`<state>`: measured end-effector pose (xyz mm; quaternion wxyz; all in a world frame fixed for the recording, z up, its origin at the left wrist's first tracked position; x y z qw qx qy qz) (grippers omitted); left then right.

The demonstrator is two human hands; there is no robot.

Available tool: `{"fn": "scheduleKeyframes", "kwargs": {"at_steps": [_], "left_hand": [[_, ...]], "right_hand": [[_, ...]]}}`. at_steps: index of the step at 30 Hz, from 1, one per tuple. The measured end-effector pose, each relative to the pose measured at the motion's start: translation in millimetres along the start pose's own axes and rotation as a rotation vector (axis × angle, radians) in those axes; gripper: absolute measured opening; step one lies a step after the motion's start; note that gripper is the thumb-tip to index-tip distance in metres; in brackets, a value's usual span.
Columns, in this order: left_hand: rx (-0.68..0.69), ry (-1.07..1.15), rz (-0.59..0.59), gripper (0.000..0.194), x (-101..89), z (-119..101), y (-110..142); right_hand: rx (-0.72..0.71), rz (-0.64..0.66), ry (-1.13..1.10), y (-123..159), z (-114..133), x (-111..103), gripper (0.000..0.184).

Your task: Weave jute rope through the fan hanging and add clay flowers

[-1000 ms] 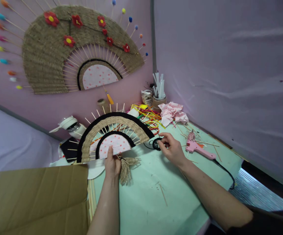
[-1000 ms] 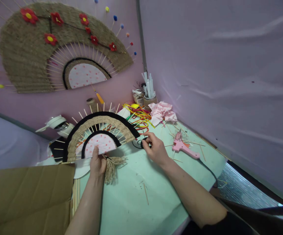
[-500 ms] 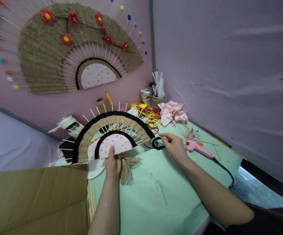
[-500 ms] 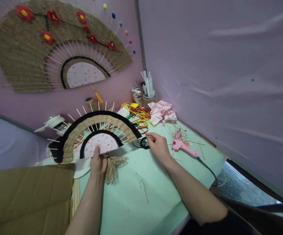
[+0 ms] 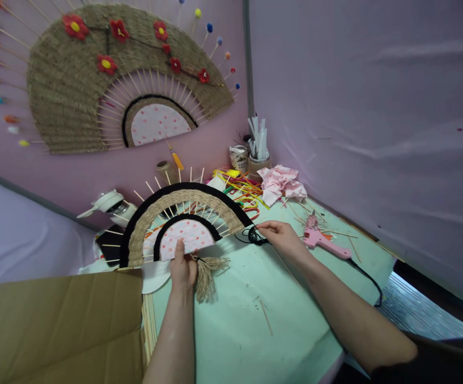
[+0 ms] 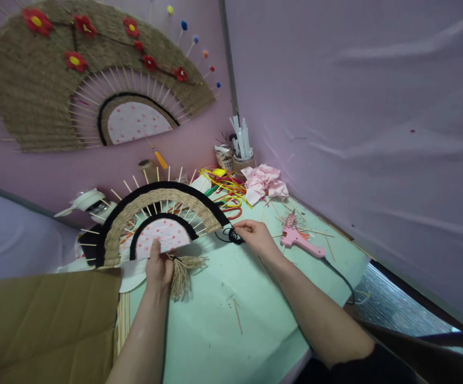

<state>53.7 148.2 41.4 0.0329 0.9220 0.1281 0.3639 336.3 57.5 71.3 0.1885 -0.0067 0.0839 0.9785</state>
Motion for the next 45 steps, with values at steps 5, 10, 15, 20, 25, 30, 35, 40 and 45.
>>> {"fn": "scheduleKeyframes", "kwargs": {"at_steps": [5, 10, 15, 20, 25, 30, 35, 40, 45], "left_hand": [[-0.035, 0.013, -0.049, 0.012, -4.0, 0, -1], [-0.092, -0.028, -0.054, 0.015, -6.6, 3, -1], [-0.072, -0.054, -0.062, 0.016, -7.4, 1, -1], [-0.05, -0.06, -0.078, 0.017, -10.0, -2, -3], [-0.026, -0.061, -0.1, 0.017, -11.0, -5, -4], [-0.051, -0.056, -0.116, 0.015, -10.4, -4, -2], [-0.046, -0.08, -0.093, 0.015, -9.7, -7, -5], [-0.063, -0.105, -0.077, 0.015, -11.8, -8, -8], [-0.069, -0.106, -0.061, 0.021, -10.3, -6, -8]], "right_hand": [[-0.042, 0.03, 0.034, -2, 3, 1, 0.025], [-0.188, 0.005, 0.188, 2, 16, -3, 0.021], [-0.474, -0.173, 0.357, 14, 39, -16, 0.019], [-0.672, -0.274, 0.462, 25, 53, -20, 0.017], [-0.759, -0.331, 0.482, 32, 59, -22, 0.015], [-0.825, -0.32, 0.502, 37, 62, -21, 0.011], [-0.855, -0.251, 0.474, 38, 65, -19, 0.007], [-0.713, -0.075, 0.403, 27, 58, -11, 0.013], [-0.402, 0.047, 0.251, 12, 37, -7, 0.017]]}}
Point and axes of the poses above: each hand's wrist, its own y-axis away from the middle knuckle, its own x-axis out of the palm, z = x × y, the point moved 8 cm from there along -y, towards the middle knuckle, and after that the axes turned 3 degrees about x, right-handed, at the moved point
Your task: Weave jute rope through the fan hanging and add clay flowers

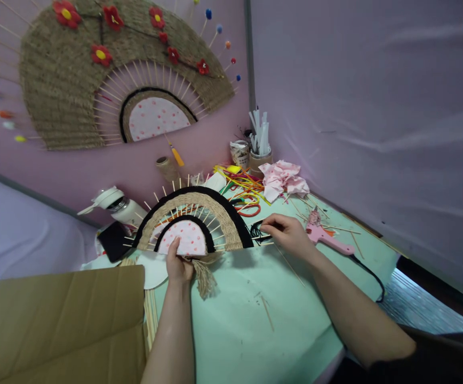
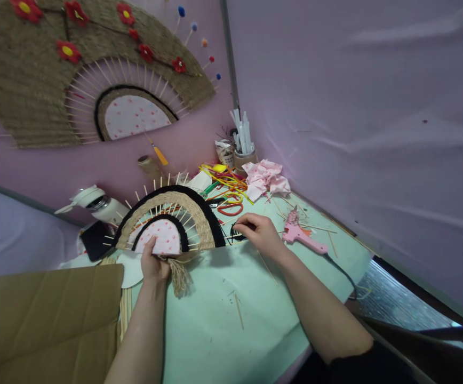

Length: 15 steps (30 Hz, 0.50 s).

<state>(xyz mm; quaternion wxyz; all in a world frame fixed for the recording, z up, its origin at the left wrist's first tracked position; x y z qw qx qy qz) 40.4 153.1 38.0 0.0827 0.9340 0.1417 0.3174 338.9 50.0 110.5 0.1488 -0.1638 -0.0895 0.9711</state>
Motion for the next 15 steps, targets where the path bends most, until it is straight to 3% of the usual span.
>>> {"fn": "scheduleKeyframes", "kwargs": {"at_steps": [10, 15], "left_hand": [[-0.045, 0.051, 0.023, 0.026, 7.0, 6, 8], [-0.115, 0.043, 0.05, 0.02, 9.6, 13, 11]], "right_hand": [[0.332, 0.223, -0.379, 8, -22, 44, 0.017], [0.388, 0.329, -0.525, 14, -24, 58, 0.028]]}}
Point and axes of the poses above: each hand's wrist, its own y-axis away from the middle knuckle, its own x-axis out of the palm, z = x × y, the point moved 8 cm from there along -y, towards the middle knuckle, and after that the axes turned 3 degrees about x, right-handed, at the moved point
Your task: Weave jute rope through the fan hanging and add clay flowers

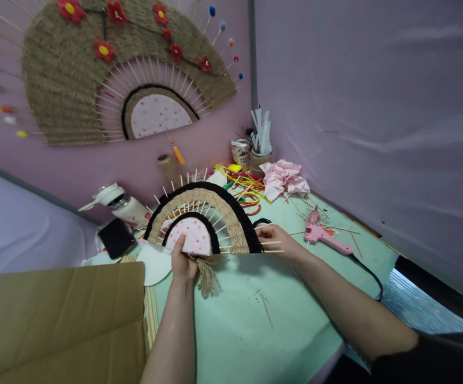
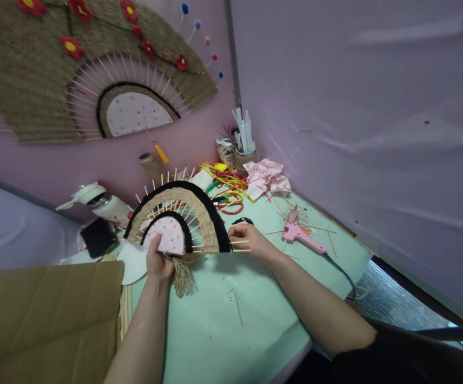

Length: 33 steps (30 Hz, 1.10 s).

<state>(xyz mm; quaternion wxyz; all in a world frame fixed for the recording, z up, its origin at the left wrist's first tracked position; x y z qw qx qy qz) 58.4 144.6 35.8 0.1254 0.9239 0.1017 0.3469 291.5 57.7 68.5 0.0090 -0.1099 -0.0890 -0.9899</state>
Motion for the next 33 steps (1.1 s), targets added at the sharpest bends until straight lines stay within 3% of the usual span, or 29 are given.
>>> {"fn": "scheduleKeyframes", "kwargs": {"at_steps": [6, 15, 20, 26, 33], "left_hand": [[-0.036, 0.003, -0.021, 0.017, -1.0, 5, 2], [0.072, 0.044, -0.079, 0.016, -5.0, -8, -1], [0.055, 0.06, -0.056, 0.016, -3.5, -8, -1], [0.065, 0.048, -0.056, 0.014, -4.6, -8, -2], [0.064, 0.044, -0.046, 0.019, -4.0, -8, -2]], "right_hand": [[0.028, 0.041, -0.066, 0, -4, 5, 0.036], [0.006, -0.037, 0.113, 3, 10, -4, 0.027], [0.027, -0.019, 0.042, 2, 4, -4, 0.024], [0.068, -0.041, 0.106, 1, -3, -5, 0.034], [0.091, -0.063, 0.108, 3, 0, -7, 0.032]]}}
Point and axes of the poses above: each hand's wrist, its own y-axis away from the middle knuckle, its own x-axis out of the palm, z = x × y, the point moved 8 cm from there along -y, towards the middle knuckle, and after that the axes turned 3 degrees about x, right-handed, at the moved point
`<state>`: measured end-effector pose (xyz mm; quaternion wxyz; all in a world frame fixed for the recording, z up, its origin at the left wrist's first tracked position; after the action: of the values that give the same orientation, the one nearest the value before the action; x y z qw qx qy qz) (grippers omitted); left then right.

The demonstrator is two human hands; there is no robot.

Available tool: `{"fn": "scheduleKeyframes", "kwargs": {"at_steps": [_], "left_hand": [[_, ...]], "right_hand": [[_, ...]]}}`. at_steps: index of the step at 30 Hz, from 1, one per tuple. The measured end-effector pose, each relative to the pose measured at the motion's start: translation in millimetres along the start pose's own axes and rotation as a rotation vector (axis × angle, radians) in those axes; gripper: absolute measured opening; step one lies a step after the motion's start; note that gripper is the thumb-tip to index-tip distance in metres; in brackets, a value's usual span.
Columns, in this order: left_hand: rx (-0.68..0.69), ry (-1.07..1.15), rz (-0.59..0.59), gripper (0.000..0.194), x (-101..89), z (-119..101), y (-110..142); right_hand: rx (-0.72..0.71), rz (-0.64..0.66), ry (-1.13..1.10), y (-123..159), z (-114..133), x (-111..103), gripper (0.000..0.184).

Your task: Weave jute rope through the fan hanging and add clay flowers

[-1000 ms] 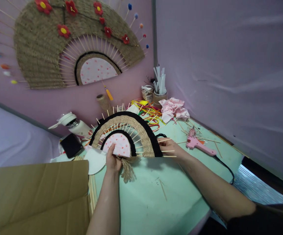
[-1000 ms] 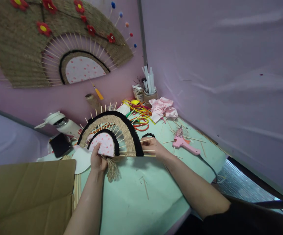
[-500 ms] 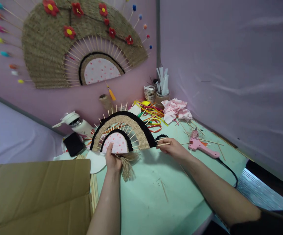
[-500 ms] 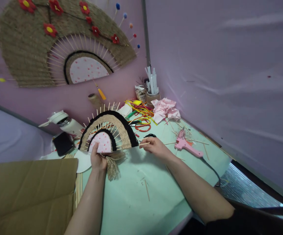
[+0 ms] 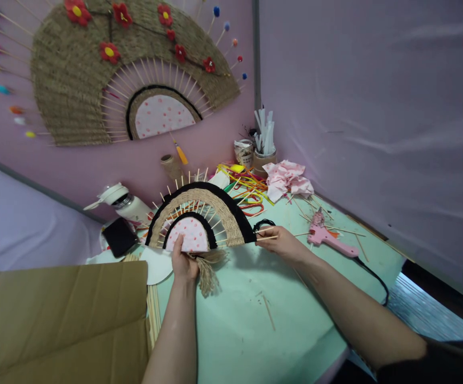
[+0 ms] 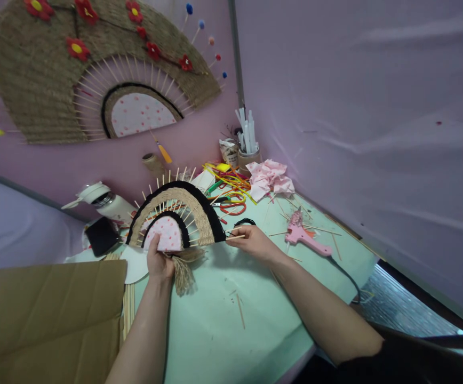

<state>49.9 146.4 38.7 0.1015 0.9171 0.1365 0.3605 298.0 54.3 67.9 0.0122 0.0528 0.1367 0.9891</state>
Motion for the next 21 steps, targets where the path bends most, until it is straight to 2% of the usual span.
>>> {"fn": "scheduleKeyframes", "kwargs": {"at_steps": [3, 7, 11, 16, 18, 21], "left_hand": [[0.001, -0.01, -0.001, 0.023, 0.6, -1, 1], [-0.021, -0.023, 0.01, 0.023, 1.2, 1, 2], [-0.045, -0.043, 0.022, 0.021, 0.7, 3, 1], [-0.103, -0.049, 0.035, 0.019, 1.6, 4, 1], [-0.108, -0.055, 0.033, 0.019, 1.6, 2, 1], [-0.109, -0.087, 0.035, 0.02, 1.1, -3, 2]], "right_hand": [[-0.032, -0.006, -0.019, 3, 7, -5, 0.027], [-0.169, -0.024, -0.002, 7, 19, -12, 0.025], [-0.377, -0.202, 0.154, 15, 35, -24, 0.02], [-0.78, -0.426, 0.437, 39, 63, -28, 0.013], [-0.86, -0.46, 0.476, 44, 67, -30, 0.011], [-0.895, -0.476, 0.497, 47, 69, -34, 0.009]]}}
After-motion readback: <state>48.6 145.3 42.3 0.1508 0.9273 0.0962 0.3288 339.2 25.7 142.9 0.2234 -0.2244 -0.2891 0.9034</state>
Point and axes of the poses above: each hand's wrist, its own y-axis away from the middle knuckle, its own x-axis out of the palm, z = x × y, the point moved 8 cm from there along -y, towards the middle knuckle, and after that the axes turned 3 degrees about x, right-handed, at the moved point
